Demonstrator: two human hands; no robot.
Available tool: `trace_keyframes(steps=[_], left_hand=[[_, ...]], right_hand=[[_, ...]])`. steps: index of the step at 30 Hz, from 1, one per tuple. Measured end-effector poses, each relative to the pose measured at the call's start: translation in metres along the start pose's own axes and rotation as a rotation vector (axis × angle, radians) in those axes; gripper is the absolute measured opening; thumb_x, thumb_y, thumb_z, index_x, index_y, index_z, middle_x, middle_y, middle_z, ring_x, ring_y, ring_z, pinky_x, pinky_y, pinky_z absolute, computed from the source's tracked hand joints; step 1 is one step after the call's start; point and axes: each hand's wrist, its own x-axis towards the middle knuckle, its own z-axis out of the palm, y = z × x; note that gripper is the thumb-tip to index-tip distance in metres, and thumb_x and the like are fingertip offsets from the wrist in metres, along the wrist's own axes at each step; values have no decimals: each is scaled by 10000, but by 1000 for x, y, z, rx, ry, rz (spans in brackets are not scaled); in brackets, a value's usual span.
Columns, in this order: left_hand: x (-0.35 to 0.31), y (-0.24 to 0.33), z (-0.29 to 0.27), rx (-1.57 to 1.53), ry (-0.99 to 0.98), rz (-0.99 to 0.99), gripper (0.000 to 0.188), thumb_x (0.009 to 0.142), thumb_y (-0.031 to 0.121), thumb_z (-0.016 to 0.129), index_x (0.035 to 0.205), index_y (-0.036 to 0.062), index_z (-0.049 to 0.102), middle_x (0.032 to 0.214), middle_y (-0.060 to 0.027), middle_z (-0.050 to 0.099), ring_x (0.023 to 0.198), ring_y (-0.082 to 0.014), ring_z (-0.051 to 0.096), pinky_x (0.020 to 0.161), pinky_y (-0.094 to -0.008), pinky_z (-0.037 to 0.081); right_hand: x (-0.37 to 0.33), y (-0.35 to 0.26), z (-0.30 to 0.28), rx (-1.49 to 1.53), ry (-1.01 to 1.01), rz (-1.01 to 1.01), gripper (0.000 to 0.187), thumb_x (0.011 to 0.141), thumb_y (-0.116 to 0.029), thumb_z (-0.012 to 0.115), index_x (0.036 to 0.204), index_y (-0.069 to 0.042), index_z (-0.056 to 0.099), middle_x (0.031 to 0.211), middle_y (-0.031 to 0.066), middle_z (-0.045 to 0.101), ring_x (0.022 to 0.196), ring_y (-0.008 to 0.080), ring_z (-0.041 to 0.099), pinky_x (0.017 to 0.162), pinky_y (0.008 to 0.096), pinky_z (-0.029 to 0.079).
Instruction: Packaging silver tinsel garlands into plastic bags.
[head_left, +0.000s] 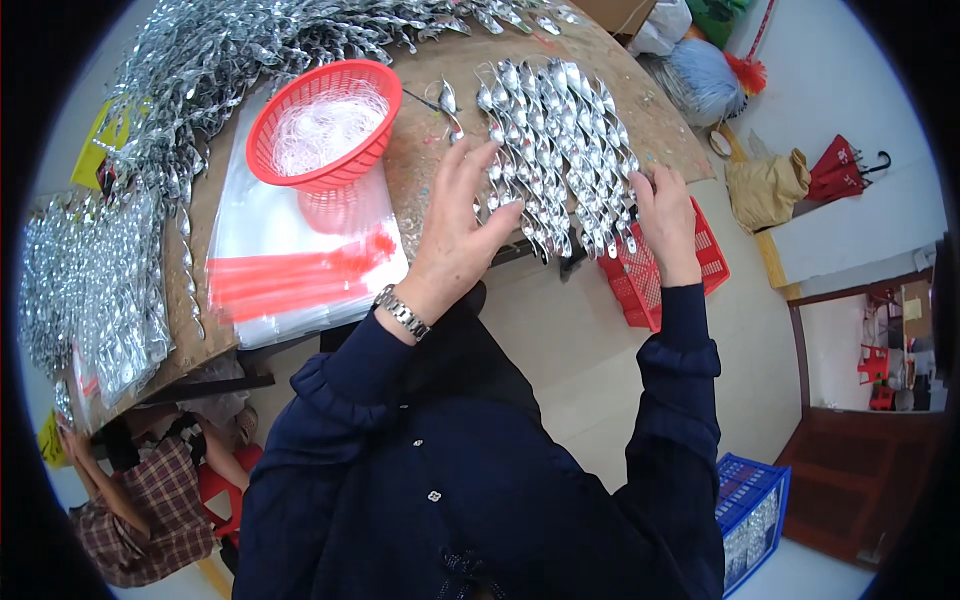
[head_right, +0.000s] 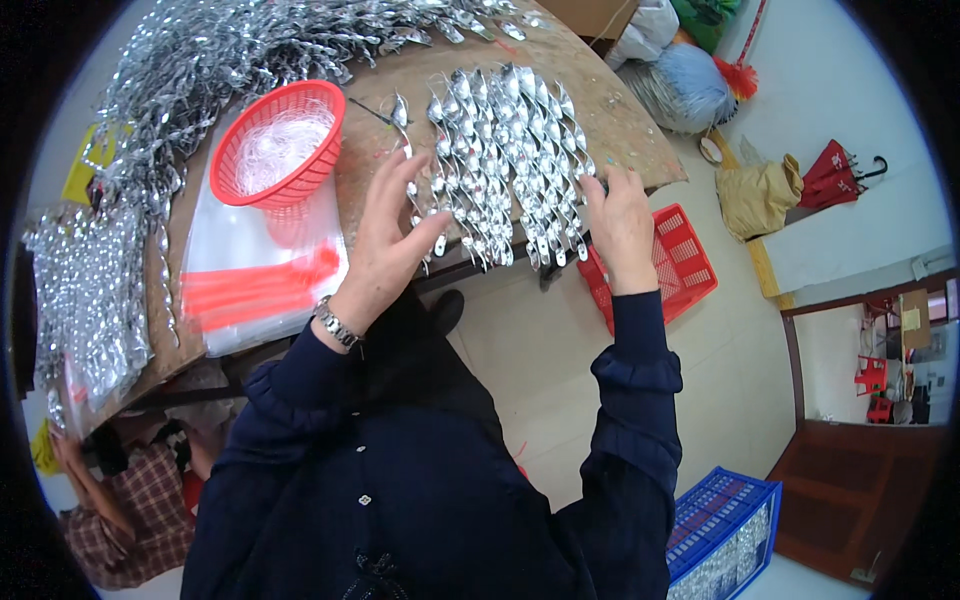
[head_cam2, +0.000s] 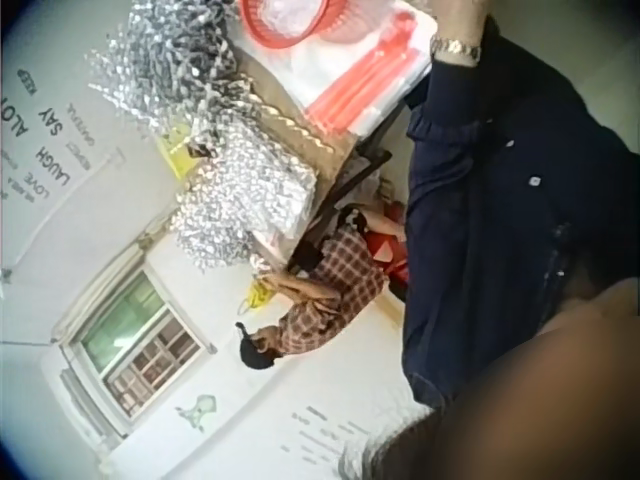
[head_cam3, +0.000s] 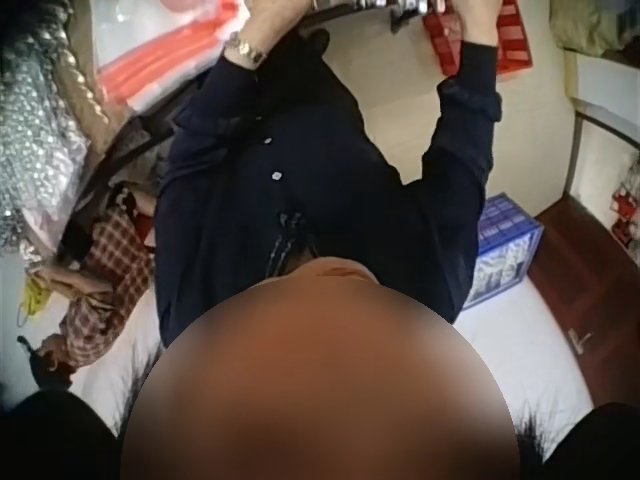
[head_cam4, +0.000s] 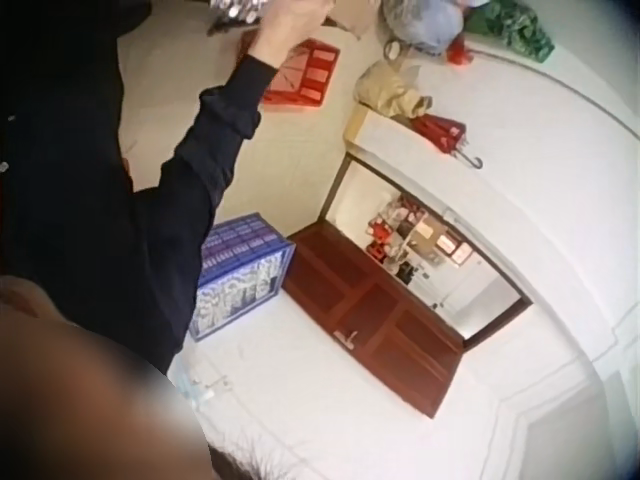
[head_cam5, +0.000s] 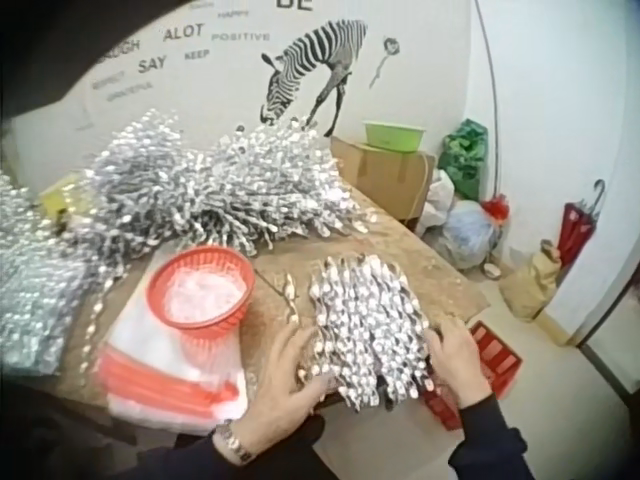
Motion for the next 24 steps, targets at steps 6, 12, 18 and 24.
trace_keyframes(steps=[6,12,18,24], left_hand=[[3,-17,3,-245,-45,-246,647,859,307,684,1381,-15,477,1476,-293,381,1411,-394,348,1156,-408,285],[8,-10,9,-361,-58,-259,640,857,280,673,1361,-59,470,1431,-263,429,1352,-375,418,1120,-386,325],[10,-4,9,-291,-54,-273,667,853,245,691,1398,-60,456,1507,-246,393,1414,-310,377,1142,-354,310],[9,-17,15,-276,-13,-239,663,850,229,677,1407,-49,449,1504,-250,391,1404,-315,388,1138,-357,318]], right_hand=[[33,-10,12,-37,-113,55,413,924,-415,600,941,-14,694,1007,239,636,957,429,618,837,478,482],[52,-16,23,-66,-258,78,462,864,-435,665,993,9,660,1024,240,659,987,402,629,860,460,480],[55,-31,29,29,-256,92,382,840,-347,679,967,12,649,924,220,687,897,382,659,817,446,497],[57,-21,40,144,-147,66,302,826,-239,701,984,3,615,787,96,648,705,200,619,666,340,491]])
